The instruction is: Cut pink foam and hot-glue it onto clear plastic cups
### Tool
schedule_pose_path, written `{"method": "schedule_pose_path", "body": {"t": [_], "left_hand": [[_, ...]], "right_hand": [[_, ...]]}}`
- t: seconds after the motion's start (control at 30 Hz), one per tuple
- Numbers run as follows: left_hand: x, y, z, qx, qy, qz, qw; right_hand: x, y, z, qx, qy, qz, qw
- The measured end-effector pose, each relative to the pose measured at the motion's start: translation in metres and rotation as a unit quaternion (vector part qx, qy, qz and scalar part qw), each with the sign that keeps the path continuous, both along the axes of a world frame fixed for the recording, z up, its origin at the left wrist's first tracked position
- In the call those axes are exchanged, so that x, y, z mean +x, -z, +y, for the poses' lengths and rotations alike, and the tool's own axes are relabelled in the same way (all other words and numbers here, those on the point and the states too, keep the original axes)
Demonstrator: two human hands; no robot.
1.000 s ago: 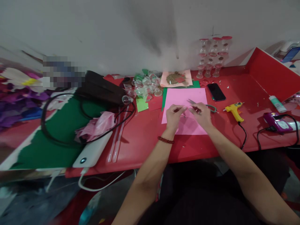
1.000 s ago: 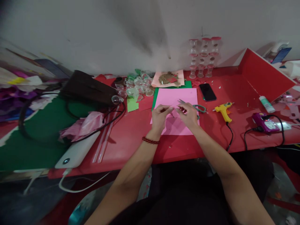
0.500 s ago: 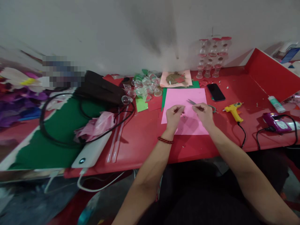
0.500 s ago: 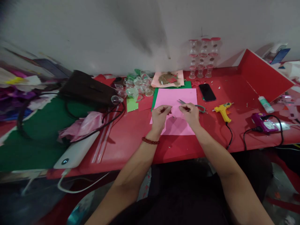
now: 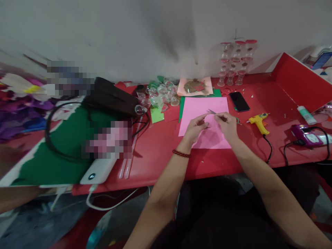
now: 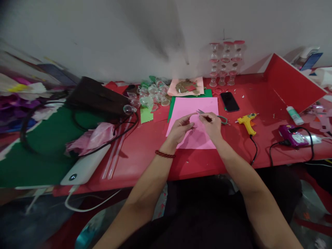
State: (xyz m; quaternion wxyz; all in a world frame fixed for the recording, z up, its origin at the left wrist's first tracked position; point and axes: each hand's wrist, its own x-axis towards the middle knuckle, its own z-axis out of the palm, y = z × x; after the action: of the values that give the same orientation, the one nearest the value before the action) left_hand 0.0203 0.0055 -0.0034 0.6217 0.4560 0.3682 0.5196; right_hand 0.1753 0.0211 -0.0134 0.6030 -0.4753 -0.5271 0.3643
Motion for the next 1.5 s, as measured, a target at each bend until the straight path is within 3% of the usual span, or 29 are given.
{"method": "schedule_pose_path", "body": {"t": [0.17, 0.27, 0.37, 0.5, 0.6, 0.7, 0.8, 0.9, 1.03, 1.2, 1.37, 1.5], "left_hand": [[0.0, 0.001, 0.001, -0.02, 0.007, -0.03, 0.999], [0.0, 0.004, 0.005, 0.032, -0.064, 0.015, 0.997], [-0.001, 0.003, 0.005, 0.124, -0.132, 0.076, 0.981], [-0.003, -0.001, 0.0, 0.178, -0.063, 0.068, 0.98], [-0.005, -0.001, 0.0, 0.13, -0.055, -0.026, 0.99], [-0.006, 0.0, 0.003, 0.026, -0.048, -0.041, 0.998], [-0.007, -0.001, 0.004, -0.03, -0.014, -0.041, 0.999], [-0.008, -0.004, 0.004, -0.044, 0.007, -0.065, 0.997], [-0.009, -0.004, 0.005, -0.062, 0.017, -0.085, 0.994], [-0.018, 0.0, 0.013, -0.049, -0.06, -0.128, 0.989], [-0.028, -0.005, 0.019, -0.027, -0.118, -0.161, 0.98], [-0.021, -0.008, 0.013, -0.042, -0.054, -0.141, 0.988]], "right_hand": [[0.0, 0.0, 0.002, -0.022, -0.022, 0.019, 0.999], [-0.002, -0.001, 0.002, -0.044, -0.031, 0.057, 0.997], [-0.005, -0.003, 0.001, -0.129, -0.061, 0.102, 0.985], [-0.005, -0.003, 0.002, -0.2, -0.154, 0.111, 0.961], [-0.003, -0.002, 0.003, -0.165, -0.16, 0.075, 0.97], [-0.002, -0.001, 0.002, -0.073, -0.121, -0.058, 0.988], [-0.001, 0.0, -0.001, 0.018, -0.065, -0.196, 0.978], [0.0, 0.0, -0.003, 0.044, -0.047, -0.241, 0.968], [-0.001, 0.003, 0.001, 0.042, -0.044, -0.216, 0.974], [-0.002, 0.01, 0.007, -0.028, -0.097, -0.096, 0.99], [-0.001, 0.007, 0.006, -0.032, -0.097, -0.055, 0.993], [-0.003, 0.002, 0.003, -0.021, -0.122, -0.048, 0.991]]}}
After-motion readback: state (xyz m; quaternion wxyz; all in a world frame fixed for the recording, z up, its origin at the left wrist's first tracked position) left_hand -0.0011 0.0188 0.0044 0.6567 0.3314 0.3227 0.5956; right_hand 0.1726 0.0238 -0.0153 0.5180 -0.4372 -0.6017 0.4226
